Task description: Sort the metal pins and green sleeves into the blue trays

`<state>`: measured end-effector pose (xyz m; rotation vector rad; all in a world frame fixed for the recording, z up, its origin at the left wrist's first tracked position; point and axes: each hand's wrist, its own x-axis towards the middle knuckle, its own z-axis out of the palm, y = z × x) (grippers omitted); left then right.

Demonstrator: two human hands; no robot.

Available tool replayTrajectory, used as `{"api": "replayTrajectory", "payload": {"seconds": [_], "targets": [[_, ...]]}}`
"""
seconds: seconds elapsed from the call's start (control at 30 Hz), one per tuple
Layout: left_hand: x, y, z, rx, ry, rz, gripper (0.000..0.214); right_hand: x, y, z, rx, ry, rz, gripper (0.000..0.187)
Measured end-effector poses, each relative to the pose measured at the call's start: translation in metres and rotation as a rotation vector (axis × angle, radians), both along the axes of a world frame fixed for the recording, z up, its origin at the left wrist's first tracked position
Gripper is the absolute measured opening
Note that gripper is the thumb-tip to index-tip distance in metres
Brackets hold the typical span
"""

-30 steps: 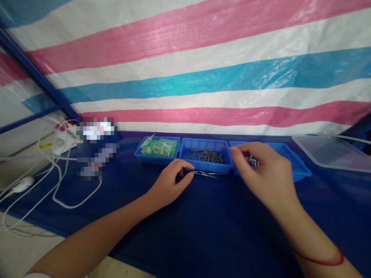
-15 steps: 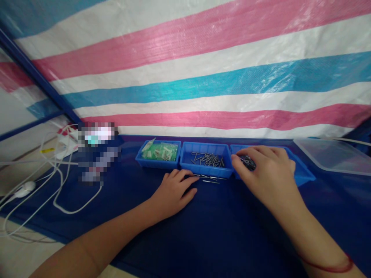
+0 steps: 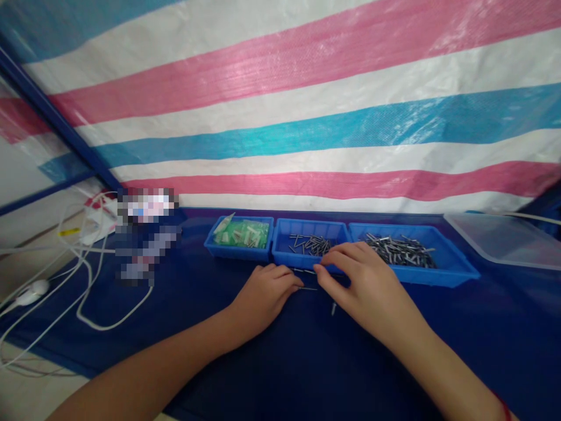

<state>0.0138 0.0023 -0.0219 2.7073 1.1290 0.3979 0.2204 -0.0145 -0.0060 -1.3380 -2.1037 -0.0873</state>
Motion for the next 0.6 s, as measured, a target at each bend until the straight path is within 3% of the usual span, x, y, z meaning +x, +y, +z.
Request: {"api": "replayTrajectory", "payload": {"seconds": [0.17, 0.33, 0.6], "targets": [[0.001, -0.001, -0.002, -0.021, -0.081, 0.034, 0.022, -0.011, -0.009, 0.001, -0.069, -0.081, 0.047, 0.024], [0.001, -0.002, -0.001, -0.098, -0.248, 0.009, 0.028, -0.014, -0.011, -0.005, -0.268, -0.105, 0.094, 0.022], [0.003, -0.002, 0.001, -0.335, -0.723, -0.008, 0.034, -0.024, -0.008, -0.011, -0.452, 0.087, 0.200, 0.021]]}}
